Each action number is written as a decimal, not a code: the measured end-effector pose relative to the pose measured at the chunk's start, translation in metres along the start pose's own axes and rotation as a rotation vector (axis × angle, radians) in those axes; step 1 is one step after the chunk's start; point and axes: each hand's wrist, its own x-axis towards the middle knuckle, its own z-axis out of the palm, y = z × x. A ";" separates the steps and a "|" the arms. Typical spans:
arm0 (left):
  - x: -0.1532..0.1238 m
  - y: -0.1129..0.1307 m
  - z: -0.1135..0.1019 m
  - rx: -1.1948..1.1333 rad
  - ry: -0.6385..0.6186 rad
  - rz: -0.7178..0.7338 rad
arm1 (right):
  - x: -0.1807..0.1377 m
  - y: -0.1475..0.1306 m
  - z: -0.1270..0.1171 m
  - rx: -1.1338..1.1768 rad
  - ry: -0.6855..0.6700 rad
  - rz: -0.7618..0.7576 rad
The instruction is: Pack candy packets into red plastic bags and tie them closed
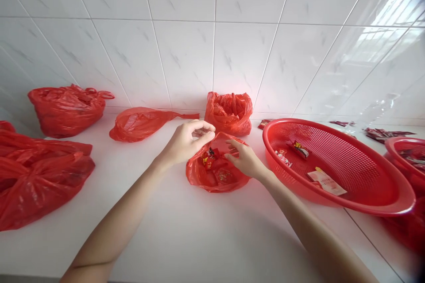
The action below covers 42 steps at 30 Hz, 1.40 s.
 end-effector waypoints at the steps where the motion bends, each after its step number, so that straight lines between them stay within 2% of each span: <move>1: -0.002 0.001 -0.002 0.085 -0.020 0.011 | 0.000 0.001 -0.002 -0.083 -0.007 -0.017; 3: -0.007 0.001 -0.008 0.264 -0.092 -0.010 | -0.003 -0.003 -0.009 -0.255 -0.075 -0.035; 5: -0.013 -0.001 -0.015 0.407 -0.204 -0.101 | -0.007 -0.013 -0.017 -0.477 -0.162 0.003; 9: -0.018 -0.010 -0.027 0.538 -0.445 -0.301 | -0.015 -0.029 -0.026 -0.893 -0.289 0.079; 12: -0.016 -0.016 -0.029 0.555 -0.581 -0.361 | -0.017 -0.031 -0.025 -0.994 -0.265 0.064; 15: -0.011 -0.020 -0.033 0.541 -0.614 -0.332 | -0.016 -0.028 -0.025 -1.041 -0.201 0.054; 18: -0.008 -0.017 -0.044 0.461 -0.471 -0.295 | -0.016 -0.024 -0.030 -1.069 -0.119 -0.002; 20: -0.007 -0.012 -0.052 0.315 -0.242 -0.270 | -0.015 -0.024 -0.037 -1.052 -0.042 -0.064; 24: -0.004 0.001 -0.062 -0.016 0.343 -0.145 | -0.016 -0.036 -0.053 -0.962 0.206 -0.255; 27: -0.003 0.008 -0.063 -0.159 0.570 -0.035 | -0.020 -0.049 -0.062 -0.855 0.358 -0.417; 30: -0.003 0.013 -0.062 -0.265 0.622 0.032 | -0.024 -0.057 -0.068 -0.722 0.433 -0.521; 36: -0.005 0.015 -0.053 -0.282 0.515 0.027 | -0.020 -0.051 -0.068 -0.605 0.522 -0.604; 38: -0.006 0.015 -0.050 -0.254 0.468 0.008 | -0.018 -0.050 -0.063 -0.624 0.535 -0.550; 42: -0.009 0.018 -0.046 -0.209 0.402 -0.029 | -0.017 -0.052 -0.054 -0.723 0.483 -0.230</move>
